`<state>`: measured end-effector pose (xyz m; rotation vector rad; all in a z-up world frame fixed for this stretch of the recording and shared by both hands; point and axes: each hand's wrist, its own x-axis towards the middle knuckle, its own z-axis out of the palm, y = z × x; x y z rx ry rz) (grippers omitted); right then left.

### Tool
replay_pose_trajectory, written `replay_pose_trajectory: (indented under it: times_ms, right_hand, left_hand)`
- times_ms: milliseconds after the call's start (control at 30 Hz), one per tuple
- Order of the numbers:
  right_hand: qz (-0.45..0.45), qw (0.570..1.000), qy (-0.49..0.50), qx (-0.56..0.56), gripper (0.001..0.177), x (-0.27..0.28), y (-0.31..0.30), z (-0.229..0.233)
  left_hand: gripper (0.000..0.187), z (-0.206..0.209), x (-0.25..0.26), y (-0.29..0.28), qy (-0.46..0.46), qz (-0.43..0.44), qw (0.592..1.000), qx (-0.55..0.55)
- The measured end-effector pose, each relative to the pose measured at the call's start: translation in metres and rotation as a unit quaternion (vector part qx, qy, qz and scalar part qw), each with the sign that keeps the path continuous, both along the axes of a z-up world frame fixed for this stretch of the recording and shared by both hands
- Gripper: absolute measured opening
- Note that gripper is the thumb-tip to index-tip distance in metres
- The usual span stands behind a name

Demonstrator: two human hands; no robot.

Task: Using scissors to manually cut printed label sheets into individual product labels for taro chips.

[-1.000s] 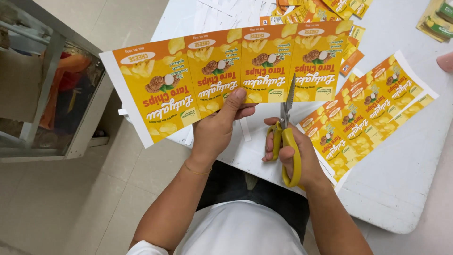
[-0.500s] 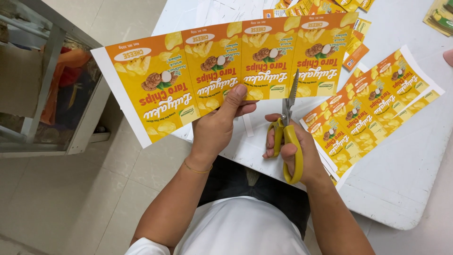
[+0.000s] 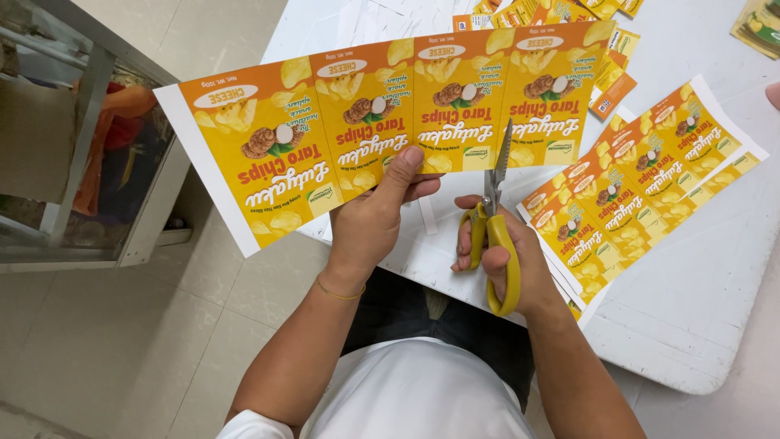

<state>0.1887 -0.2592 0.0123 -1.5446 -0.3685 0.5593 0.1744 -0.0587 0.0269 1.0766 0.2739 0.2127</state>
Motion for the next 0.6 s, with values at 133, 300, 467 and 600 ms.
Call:
replay_pose_trajectory:
  times_ms: [133,300,467,600]
  right_hand:
    - [0.005,1.000,0.003,0.000,0.113,0.0000,0.0000,-0.0006]
    - [0.003,1.000,-0.002,0.003,0.111,0.0004,0.0015,-0.0012]
    - [-0.005,1.000,0.006,0.015,0.109,-0.0009,0.0022,-0.0029]
    - [-0.012,1.000,0.004,0.028,0.104,-0.0033,0.0006,-0.0093]
  left_hand:
    - [0.034,0.0038,0.0001,0.0005,0.000,0.003,1.000,0.006]
    - [0.034,0.0027,0.0003,0.0019,0.000,-0.003,1.000,0.007]
    - [0.034,-0.0043,-0.0027,-0.0004,0.004,-0.001,1.000,0.004]
    - [0.035,-0.0028,-0.0014,-0.0003,0.009,0.001,1.000,0.001]
